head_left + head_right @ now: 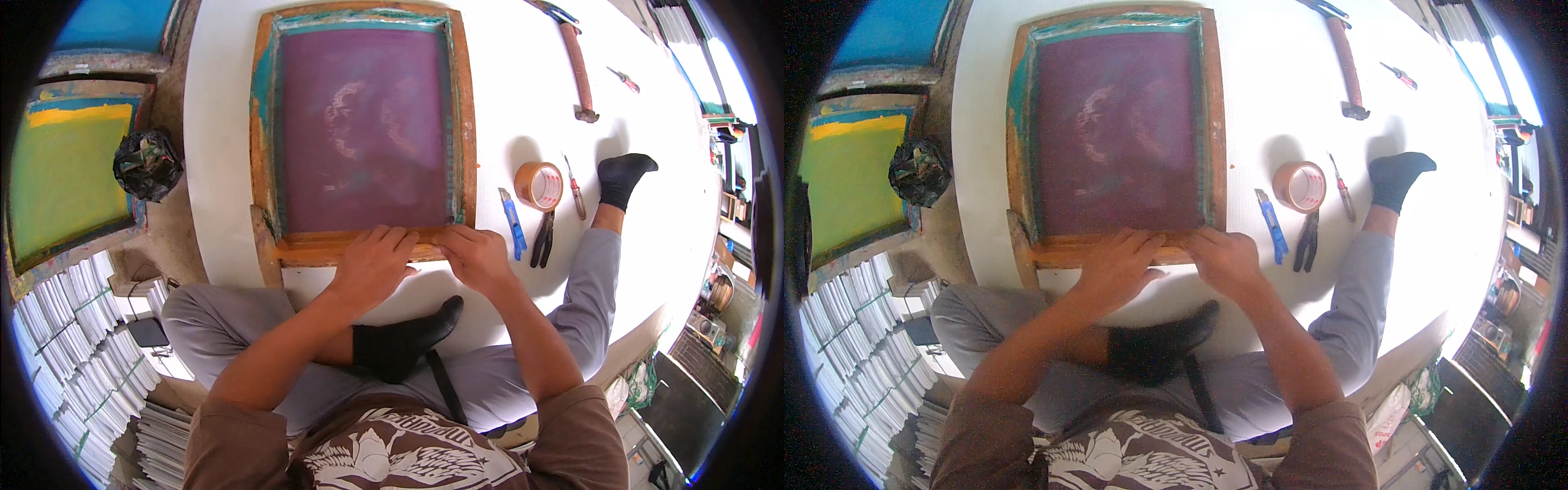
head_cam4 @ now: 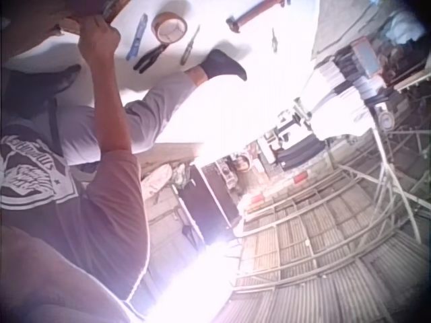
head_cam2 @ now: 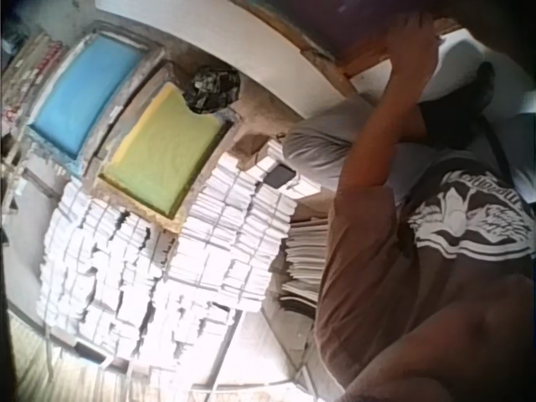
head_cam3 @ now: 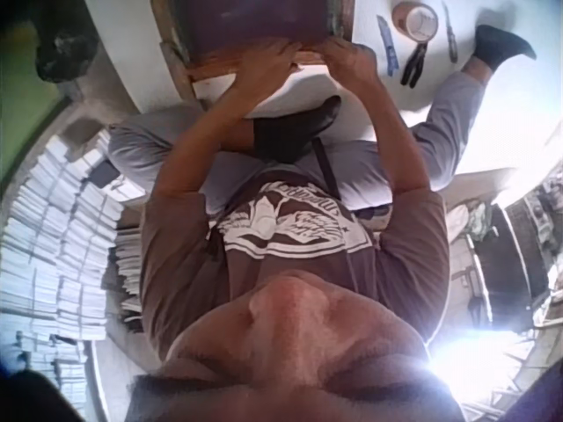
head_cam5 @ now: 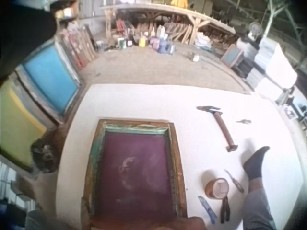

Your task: The person sits on the floor and applies masking tape to the edges of a wooden screen printing frame. They use a utility knife to cut the tape and smooth it down with their fingers, working on different sides of the frame.

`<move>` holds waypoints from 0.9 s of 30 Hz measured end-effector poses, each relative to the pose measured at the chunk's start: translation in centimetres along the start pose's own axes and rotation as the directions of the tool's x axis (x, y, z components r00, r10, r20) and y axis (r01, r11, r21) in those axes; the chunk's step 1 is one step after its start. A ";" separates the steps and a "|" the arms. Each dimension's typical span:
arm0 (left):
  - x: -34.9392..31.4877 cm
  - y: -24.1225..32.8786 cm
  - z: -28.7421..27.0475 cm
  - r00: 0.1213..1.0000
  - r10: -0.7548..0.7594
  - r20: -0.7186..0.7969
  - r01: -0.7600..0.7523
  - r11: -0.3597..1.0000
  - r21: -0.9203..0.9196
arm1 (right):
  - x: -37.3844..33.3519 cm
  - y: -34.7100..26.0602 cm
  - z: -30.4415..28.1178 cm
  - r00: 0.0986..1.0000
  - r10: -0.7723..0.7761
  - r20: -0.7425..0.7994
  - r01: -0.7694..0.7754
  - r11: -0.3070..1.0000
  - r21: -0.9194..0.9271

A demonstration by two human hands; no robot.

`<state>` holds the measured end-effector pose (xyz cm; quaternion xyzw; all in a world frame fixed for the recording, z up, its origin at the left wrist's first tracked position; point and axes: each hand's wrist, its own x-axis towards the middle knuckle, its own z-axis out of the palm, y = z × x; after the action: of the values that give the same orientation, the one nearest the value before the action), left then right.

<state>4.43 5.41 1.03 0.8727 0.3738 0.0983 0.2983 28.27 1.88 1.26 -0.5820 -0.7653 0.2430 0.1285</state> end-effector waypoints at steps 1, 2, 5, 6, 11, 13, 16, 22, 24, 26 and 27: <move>0.3 0.0 0.7 1.000 -0.017 0.017 0.017 1.000 -0.006 | 0.1 0.0 0.1 1.000 0.016 0.009 -0.016 1.000 -0.010; 0.4 0.0 1.3 0.999 -0.033 0.034 0.034 0.999 -0.011 | 0.2 0.0 0.2 0.999 0.031 0.018 -0.031 0.999 -0.020; 0.6 -0.1 1.1 0.985 -0.095 0.147 0.103 0.994 -0.047 | 0.5 0.2 0.5 0.996 0.063 0.063 -0.058 0.995 -0.085; 0.7 0.0 1.0 0.980 -0.108 0.168 0.115 0.993 -0.034 | 0.6 0.3 0.5 0.997 0.061 0.056 -0.057 0.995 -0.076; 1.3 0.3 0.8 0.956 -0.155 0.248 0.158 0.987 0.009 | 0.3 0.5 1.0 0.997 0.069 0.026 -0.068 0.997 -0.047; 1.2 0.2 1.1 0.982 -0.123 0.140 0.123 0.992 0.012 | 0.2 0.6 1.0 0.993 0.093 0.075 -0.090 0.995 -0.042; 1.3 0.3 1.1 0.986 -0.125 0.113 0.124 0.992 0.020 | 0.2 0.7 0.9 0.988 0.102 0.118 -0.096 0.994 -0.057; 0.8 1.1 0.6 0.972 -0.152 0.180 0.141 0.987 0.073 | -2.2 0.7 2.0 1.000 -0.019 0.021 0.022 0.993 -0.115; 0.4 1.1 1.2 0.990 -0.107 0.094 0.101 0.992 0.071 | -2.7 0.5 2.1 0.998 -0.050 -0.041 0.045 0.992 -0.115; -0.1 0.9 2.0 0.999 -0.046 -0.023 0.048 0.996 0.079 | -2.9 0.1 2.2 0.996 -0.055 -0.076 0.046 0.993 -0.109; -0.1 0.8 2.0 0.998 -0.059 0.016 0.057 0.995 0.077 | -2.7 -0.3 1.7 0.997 -0.028 -0.068 0.021 0.995 -0.093</move>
<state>5.68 4.01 -0.11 0.8733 0.3996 0.0670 0.2707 27.93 -1.15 0.20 -0.5858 -0.7780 0.1855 0.1308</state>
